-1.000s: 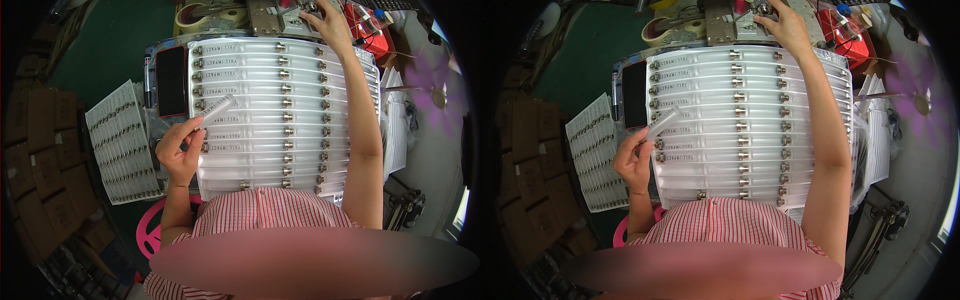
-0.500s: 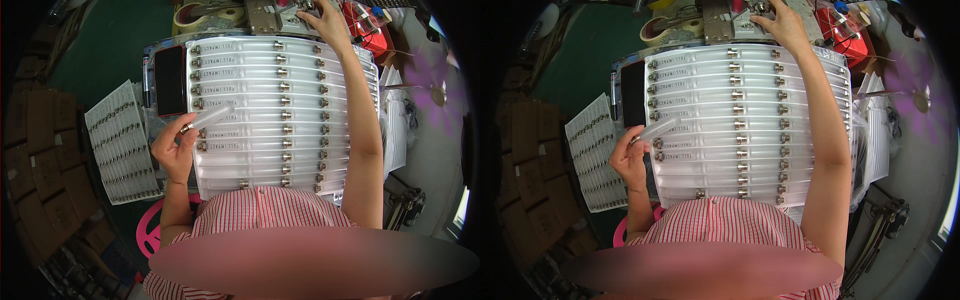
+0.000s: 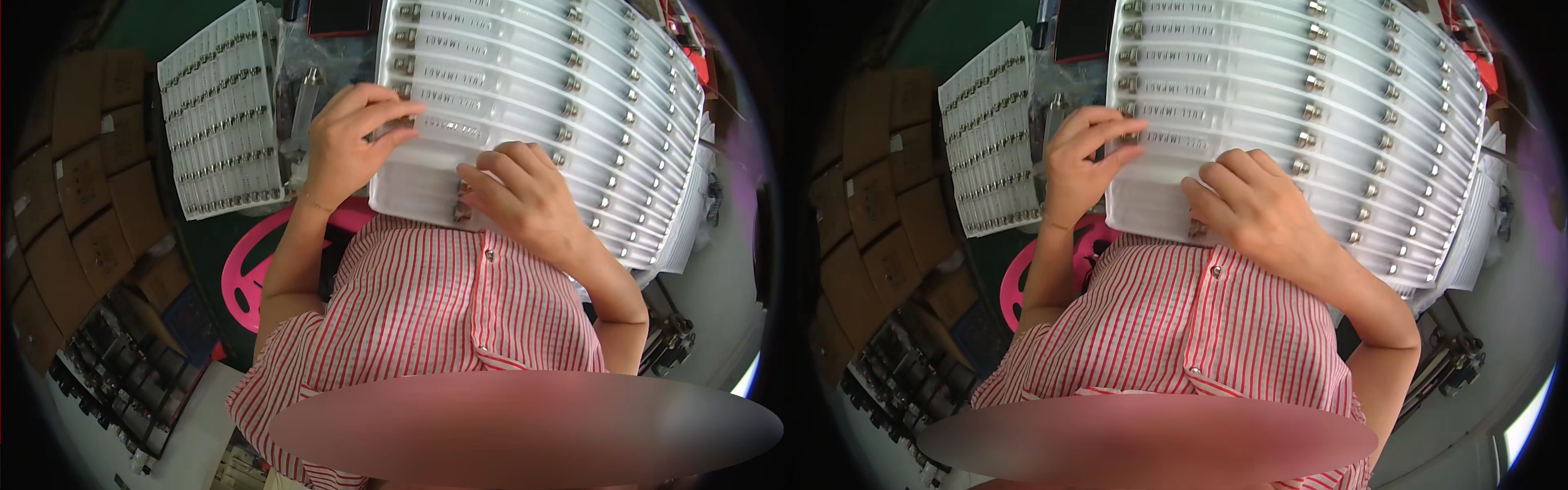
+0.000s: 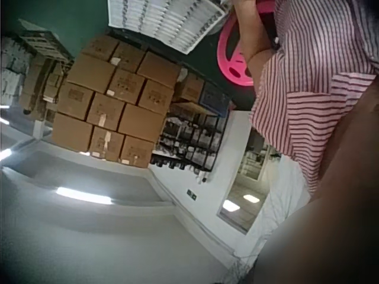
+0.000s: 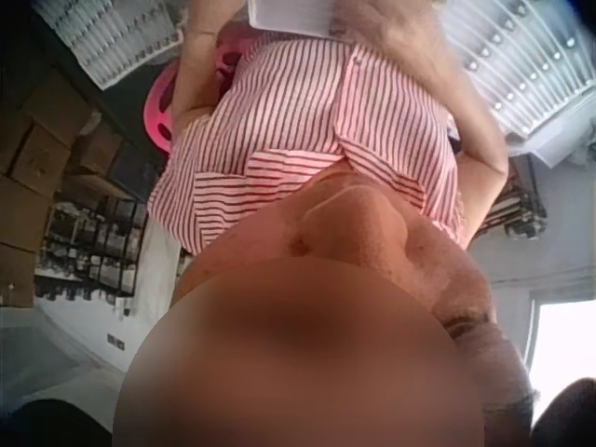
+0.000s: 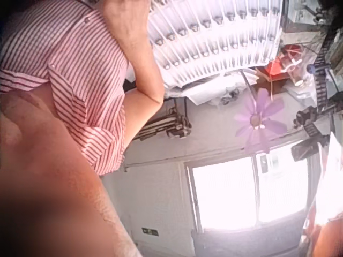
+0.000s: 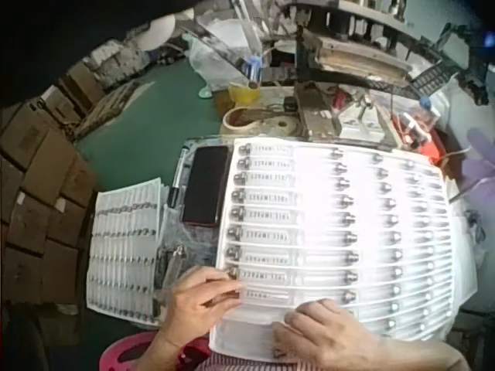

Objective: Assembling small metal components into glass vials and organizing them in a tray.

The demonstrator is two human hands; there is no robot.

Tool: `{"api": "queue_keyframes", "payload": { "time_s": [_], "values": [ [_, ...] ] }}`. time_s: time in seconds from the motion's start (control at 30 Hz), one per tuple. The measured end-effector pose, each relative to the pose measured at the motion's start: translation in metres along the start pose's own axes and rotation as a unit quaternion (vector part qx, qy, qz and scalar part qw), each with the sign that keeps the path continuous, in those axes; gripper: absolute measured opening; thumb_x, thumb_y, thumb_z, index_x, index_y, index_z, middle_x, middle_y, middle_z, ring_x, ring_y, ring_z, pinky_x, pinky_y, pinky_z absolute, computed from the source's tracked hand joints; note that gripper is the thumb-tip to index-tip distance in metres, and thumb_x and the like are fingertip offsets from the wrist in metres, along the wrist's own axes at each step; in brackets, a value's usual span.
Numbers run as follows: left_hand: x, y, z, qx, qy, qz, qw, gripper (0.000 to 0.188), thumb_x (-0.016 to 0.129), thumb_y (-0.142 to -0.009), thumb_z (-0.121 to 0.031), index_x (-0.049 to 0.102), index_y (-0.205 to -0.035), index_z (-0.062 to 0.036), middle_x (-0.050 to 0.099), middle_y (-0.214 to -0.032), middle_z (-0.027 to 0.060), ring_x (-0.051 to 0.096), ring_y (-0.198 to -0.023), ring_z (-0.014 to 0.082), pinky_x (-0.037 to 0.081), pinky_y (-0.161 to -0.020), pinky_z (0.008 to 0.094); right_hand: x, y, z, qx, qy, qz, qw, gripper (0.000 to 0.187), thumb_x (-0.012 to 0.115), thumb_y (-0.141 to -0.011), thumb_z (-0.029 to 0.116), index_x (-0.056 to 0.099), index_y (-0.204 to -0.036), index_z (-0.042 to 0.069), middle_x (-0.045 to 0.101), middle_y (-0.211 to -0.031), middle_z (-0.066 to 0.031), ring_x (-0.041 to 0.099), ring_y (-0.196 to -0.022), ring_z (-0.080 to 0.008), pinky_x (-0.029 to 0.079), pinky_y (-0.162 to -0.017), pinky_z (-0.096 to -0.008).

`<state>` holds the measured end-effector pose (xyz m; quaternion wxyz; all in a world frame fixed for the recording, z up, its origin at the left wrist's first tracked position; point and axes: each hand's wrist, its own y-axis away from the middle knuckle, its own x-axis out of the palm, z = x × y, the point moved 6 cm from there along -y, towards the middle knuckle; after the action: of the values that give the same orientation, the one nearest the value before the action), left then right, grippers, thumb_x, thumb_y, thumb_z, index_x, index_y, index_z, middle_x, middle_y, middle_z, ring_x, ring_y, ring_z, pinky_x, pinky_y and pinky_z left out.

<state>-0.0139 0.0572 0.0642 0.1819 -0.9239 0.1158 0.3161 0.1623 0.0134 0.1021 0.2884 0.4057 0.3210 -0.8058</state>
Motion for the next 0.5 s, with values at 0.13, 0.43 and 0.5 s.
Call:
{"api": "queue_keyframes", "payload": {
  "time_s": [0.13, 0.43, 0.5],
  "values": [
    [-0.009, 0.011, -0.013, 0.036, -0.112, -0.044, 0.992, 0.041, 0.079, -0.062, -0.015, 0.069, -0.101, -0.0148, 0.062, -0.094, 0.0023, 0.057, -0.073, 0.0184, 0.049, -0.065, 0.0305, 0.016, 0.001, 0.003, 0.01, 0.048, -0.004, 0.999, 0.033, 0.068, -0.066, 0.009, 0.06, -0.097, 0.001, 0.058, -0.089, -0.0072, 0.057, -0.08, -0.0209, 0.045, -0.068, -0.0324],
    [0.0, -0.028, -0.031, -0.176, 0.257, 0.096, 0.945, 0.03, 0.065, -0.086, -0.022, 0.065, -0.112, -0.0056, 0.067, -0.093, 0.0063, 0.059, -0.067, 0.0109, 0.047, -0.062, 0.0224, -0.057, -0.024, -0.046, 0.086, -0.211, -0.135, 0.964, 0.032, 0.067, -0.073, -0.007, 0.064, -0.103, 0.005, 0.065, -0.102, -0.0093, 0.064, -0.093, -0.023, 0.053, -0.078, -0.0298],
    [0.007, -0.063, -0.045, -0.077, 0.2, 0.068, 0.974, 0.029, 0.068, -0.083, -0.021, 0.066, -0.109, -0.0068, 0.068, -0.09, 0.0055, 0.059, -0.065, 0.0108, 0.047, -0.061, 0.0229, -0.072, -0.014, -0.072, 0.103, -0.252, -0.162, 0.948, 0.035, 0.066, -0.075, -0.006, 0.064, -0.108, 0.006, 0.064, -0.107, -0.0091, 0.063, -0.094, -0.0209, 0.053, -0.077, -0.0298]
  ]
}}
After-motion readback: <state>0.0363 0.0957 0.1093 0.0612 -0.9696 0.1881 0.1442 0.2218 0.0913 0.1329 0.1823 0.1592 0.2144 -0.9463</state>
